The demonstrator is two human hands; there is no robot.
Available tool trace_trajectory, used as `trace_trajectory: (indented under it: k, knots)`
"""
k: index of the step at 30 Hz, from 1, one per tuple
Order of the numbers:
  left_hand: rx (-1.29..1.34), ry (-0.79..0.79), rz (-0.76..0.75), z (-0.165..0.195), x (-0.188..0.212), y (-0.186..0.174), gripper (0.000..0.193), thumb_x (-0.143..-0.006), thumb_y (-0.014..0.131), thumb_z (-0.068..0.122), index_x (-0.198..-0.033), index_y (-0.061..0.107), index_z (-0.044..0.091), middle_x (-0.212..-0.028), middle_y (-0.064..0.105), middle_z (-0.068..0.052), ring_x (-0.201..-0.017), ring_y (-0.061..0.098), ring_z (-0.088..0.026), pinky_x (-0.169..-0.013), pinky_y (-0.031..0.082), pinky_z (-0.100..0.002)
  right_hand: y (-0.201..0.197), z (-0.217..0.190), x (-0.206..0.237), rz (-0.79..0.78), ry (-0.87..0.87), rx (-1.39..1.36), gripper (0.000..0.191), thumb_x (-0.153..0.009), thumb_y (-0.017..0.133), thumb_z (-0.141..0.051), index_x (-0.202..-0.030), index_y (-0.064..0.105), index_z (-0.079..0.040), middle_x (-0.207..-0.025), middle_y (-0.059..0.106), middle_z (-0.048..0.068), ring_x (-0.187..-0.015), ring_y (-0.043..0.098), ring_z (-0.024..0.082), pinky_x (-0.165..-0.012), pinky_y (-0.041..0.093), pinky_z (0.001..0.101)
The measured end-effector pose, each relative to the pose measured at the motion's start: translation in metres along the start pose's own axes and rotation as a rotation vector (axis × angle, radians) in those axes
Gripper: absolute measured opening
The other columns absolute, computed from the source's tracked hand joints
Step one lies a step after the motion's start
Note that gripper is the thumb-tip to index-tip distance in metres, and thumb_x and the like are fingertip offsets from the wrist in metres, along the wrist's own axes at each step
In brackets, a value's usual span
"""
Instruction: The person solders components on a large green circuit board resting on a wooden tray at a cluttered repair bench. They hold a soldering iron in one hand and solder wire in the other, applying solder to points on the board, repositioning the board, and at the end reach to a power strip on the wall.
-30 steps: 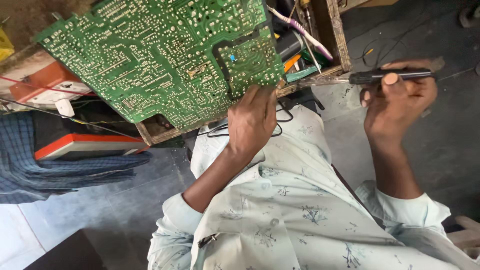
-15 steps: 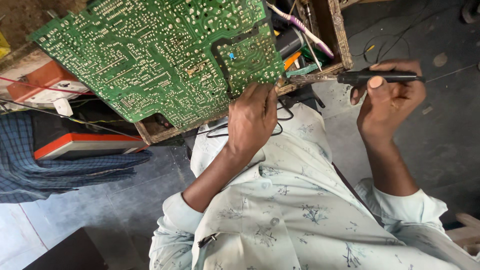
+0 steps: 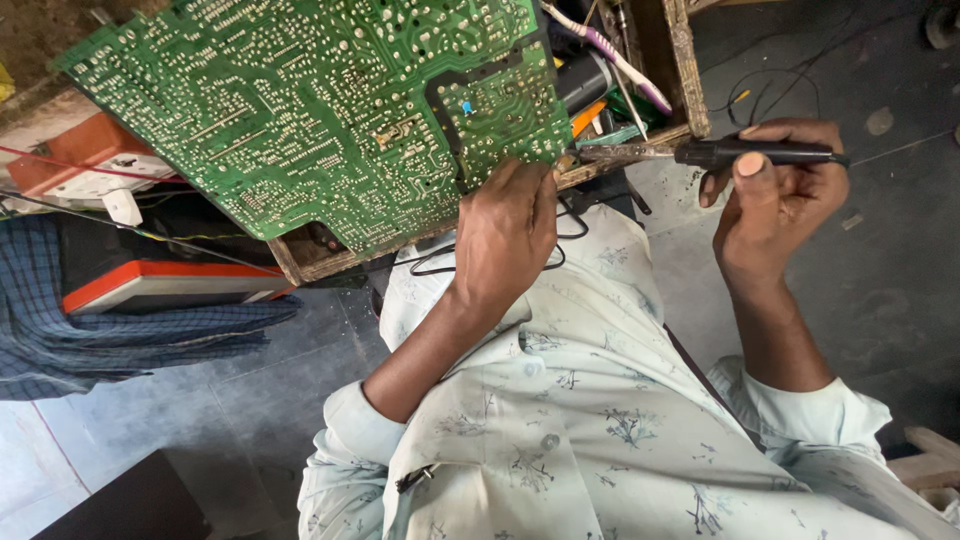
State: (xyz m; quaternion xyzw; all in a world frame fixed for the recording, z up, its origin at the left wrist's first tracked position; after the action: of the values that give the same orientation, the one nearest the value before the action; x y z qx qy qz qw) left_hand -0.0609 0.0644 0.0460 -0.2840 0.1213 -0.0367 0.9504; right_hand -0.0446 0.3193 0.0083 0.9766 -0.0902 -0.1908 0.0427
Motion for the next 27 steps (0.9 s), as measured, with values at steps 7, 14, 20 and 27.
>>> trace_trajectory:
  k: [7,14,20,27]
  knots:
    - [0.001,-0.007,0.007,-0.004,0.0,-0.002,0.009,-0.101,0.062,0.006,-0.102,0.067,-0.001,-0.093,0.067,-0.018,-0.076,0.068,-0.039,-0.067,0.053,-0.048,0.008,-0.01,0.009,-0.013,-0.041,0.138,0.033,-0.112,0.069,-0.022,-0.121,0.047,0.002,-0.108,0.06,0.015,-0.07,0.063,0.016,-0.057,0.053,0.0271]
    - [-0.026,-0.005,0.003,-0.004,-0.001,-0.003,0.01,-0.101,0.062,0.007,-0.102,0.068,-0.001,-0.093,0.067,-0.018,-0.077,0.068,-0.039,-0.068,0.053,-0.048,0.014,-0.021,0.008,-0.104,-0.064,0.206,0.036,-0.111,0.07,-0.024,-0.123,0.048,0.002,-0.106,0.063,0.018,-0.074,0.065,0.015,-0.066,0.056,0.0256]
    - [-0.023,-0.006,0.004,-0.004,-0.002,-0.003,0.011,-0.101,0.062,0.007,-0.102,0.068,-0.001,-0.093,0.067,-0.018,-0.077,0.068,-0.038,-0.068,0.053,-0.048,0.016,-0.021,0.007,-0.084,-0.041,0.171,0.035,-0.111,0.07,-0.024,-0.124,0.049,0.002,-0.103,0.063,0.017,-0.074,0.065,0.014,-0.066,0.056,0.0246]
    - [-0.023,-0.001,0.006,-0.004,-0.002,-0.004,0.011,-0.102,0.062,0.008,-0.102,0.068,-0.001,-0.093,0.068,-0.018,-0.077,0.068,-0.038,-0.069,0.053,-0.048,0.016,-0.02,0.005,-0.096,-0.069,0.202,0.033,-0.111,0.069,-0.021,-0.124,0.049,0.003,-0.105,0.063,0.018,-0.075,0.066,0.014,-0.066,0.057,0.0251]
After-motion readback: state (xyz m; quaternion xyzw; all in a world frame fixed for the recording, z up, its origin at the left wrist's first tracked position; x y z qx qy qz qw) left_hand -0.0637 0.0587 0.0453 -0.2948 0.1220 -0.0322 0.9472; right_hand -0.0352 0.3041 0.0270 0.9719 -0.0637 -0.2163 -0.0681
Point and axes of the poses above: each hand's wrist, its own x-axis away from the middle knuckle, its own y-axis out of the palm, z = x × y, the point moved 3 cm from there along -x, towards the middle knuckle
